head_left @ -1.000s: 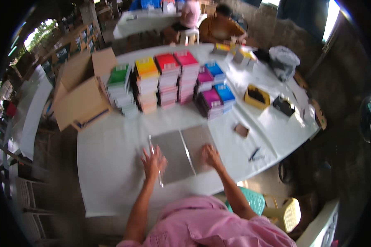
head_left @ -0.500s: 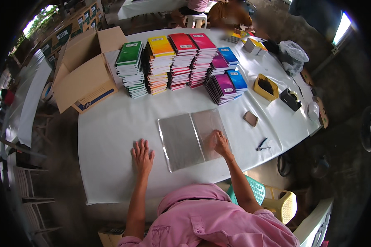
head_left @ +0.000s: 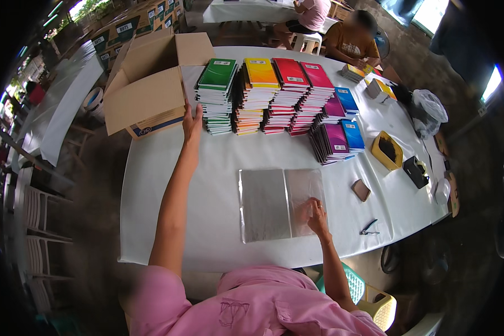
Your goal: The person stacks green spiral-bound notebooks, trims their edges with a utility knife, and places them into a cardboard box. Then, the person places several colorful notebooks into a clear plastic sleeve, seals it with tape, and stacks the packaged set on the table.
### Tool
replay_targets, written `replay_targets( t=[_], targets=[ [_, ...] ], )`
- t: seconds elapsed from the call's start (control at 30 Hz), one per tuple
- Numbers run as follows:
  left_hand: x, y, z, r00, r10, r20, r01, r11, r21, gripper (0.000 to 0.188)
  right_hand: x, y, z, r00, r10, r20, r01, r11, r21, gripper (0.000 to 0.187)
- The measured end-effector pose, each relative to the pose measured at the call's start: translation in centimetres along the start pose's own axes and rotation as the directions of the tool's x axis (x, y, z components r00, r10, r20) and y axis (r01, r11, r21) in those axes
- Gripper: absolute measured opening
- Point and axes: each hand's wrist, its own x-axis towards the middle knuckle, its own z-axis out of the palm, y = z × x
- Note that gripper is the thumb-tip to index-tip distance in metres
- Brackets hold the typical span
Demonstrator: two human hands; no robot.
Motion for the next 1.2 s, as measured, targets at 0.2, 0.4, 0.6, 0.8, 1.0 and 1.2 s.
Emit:
replay_targets(
  t=[0.2,0.4,0.6,0.8,1.0,1.2],
  targets=[
    [0.2,-0.8,2.8,0.997,0.071,-0.02,-0.073,0.986,-0.147,0.073,-0.6,0.2,-0.4,1.0,0.003,0.009,-0.003,0.999,-0.05,0.053],
    [-2.3,1.1,5.6,0.945,-0.05,-0.324,0.161,0.932,0.326,0.077,-0.3,0.5,-0.9,0.996,-0.014,0.086,0.018,0.999,-0.05,0.056],
    [-3.0,2.3,7.7,0.914,-0.024,-0.406,0.169,0.93,0.325,0.075,-0.6,1.8,-0.6,0.996,-0.058,0.07,0.061,0.997,-0.046,0.058],
    [-2.6,0.5,7.9,0.904,0.055,-0.425,0.116,0.923,0.366,0.081,-0.5,3.5,-0.2,0.989,-0.14,0.045,0.143,0.987,-0.07,0.063],
    [-4.4,2.6,7.3,0.899,0.301,-0.319,-0.158,0.9,0.406,0.076,1.3,2.5,-5.4,0.952,-0.274,0.134,0.267,0.961,0.065,0.043],
    [-14.6,5.4,11.7,0.961,0.267,-0.076,-0.244,0.944,0.223,0.061,12.6,4.0,-13.8,0.899,-0.386,-0.208,0.398,0.917,0.015,0.028]
  ],
)
